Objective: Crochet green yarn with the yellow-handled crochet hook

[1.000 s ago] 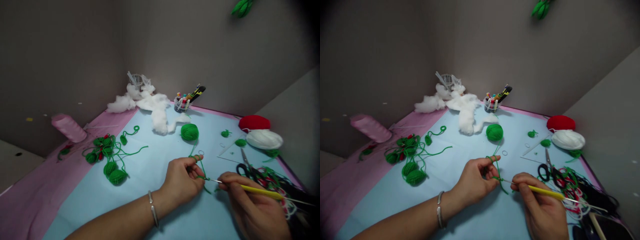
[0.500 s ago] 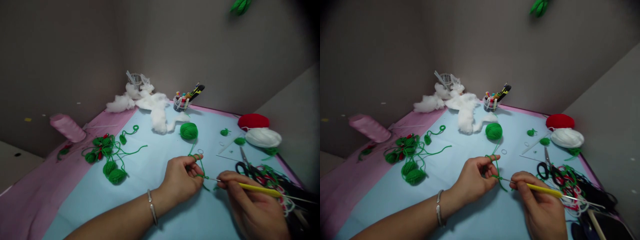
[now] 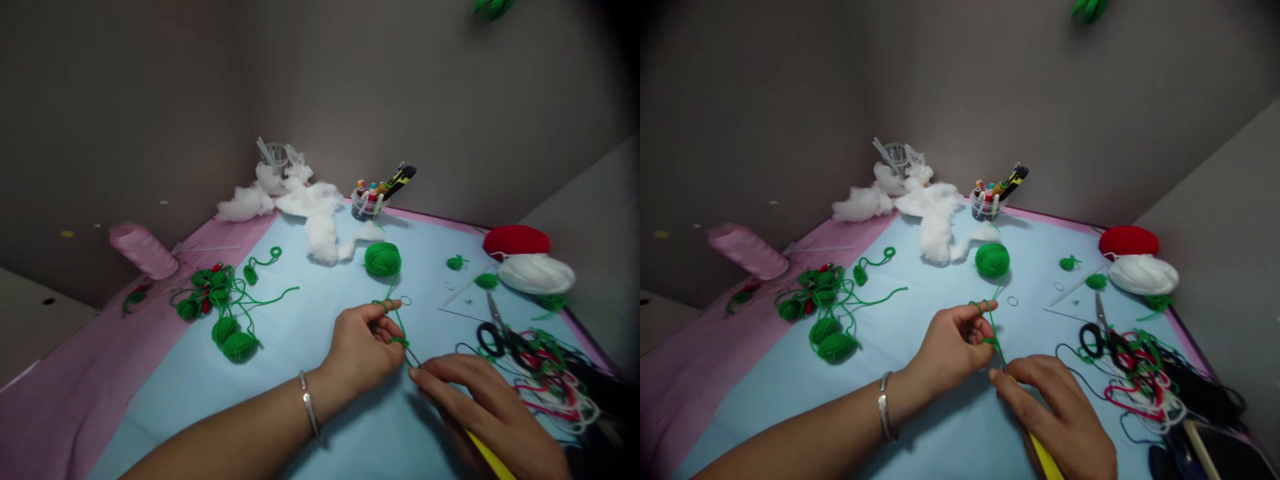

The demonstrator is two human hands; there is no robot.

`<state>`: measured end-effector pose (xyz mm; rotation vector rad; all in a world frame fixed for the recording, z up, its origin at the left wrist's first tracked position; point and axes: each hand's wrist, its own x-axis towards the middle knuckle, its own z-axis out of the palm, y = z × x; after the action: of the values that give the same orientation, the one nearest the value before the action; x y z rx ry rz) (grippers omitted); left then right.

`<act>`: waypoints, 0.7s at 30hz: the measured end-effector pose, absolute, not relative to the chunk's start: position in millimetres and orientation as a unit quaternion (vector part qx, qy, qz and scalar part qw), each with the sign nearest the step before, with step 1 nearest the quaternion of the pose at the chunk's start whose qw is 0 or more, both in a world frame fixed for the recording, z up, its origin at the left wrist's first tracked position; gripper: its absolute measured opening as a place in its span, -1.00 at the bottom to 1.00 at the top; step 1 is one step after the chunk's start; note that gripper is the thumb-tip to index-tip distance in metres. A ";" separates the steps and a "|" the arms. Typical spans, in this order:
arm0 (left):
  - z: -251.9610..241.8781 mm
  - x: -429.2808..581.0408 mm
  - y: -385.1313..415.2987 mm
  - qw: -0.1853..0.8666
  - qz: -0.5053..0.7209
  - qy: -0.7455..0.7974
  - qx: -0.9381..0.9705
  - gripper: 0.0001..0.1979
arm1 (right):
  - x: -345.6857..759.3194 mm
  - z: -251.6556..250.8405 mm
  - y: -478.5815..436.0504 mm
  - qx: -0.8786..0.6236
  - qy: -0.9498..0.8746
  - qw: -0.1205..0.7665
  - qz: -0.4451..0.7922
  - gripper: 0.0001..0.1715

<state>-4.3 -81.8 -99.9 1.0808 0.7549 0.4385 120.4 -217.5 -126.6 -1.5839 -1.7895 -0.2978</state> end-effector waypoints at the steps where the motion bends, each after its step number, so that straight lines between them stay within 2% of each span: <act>1: -98.8 -4.4 -81.0 0.776 0.197 0.351 0.485 -0.39 | 120.7 -126.4 -217.6 -0.600 -0.701 0.367 -0.116 -0.69; 12: -99.3 -4.9 -80.2 0.805 0.196 0.334 0.449 -0.40 | 113.2 -106.2 -211.6 -0.598 -0.687 0.400 -0.098 -0.83; 18: -95.2 -5.0 -79.6 0.800 0.194 0.341 0.454 -0.53 | 112.4 -104.5 -210.9 -0.613 -0.678 0.394 -0.099 -0.82; 21: -96.2 -4.8 -79.4 0.794 0.195 0.339 0.466 -0.50 | 112.7 -106.9 -211.9 -0.618 -0.671 0.398 -0.101 -0.81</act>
<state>-4.8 -79.4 -96.2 1.0012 0.7298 0.4184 112.7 -211.9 -106.9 -1.5652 -1.6985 -0.2549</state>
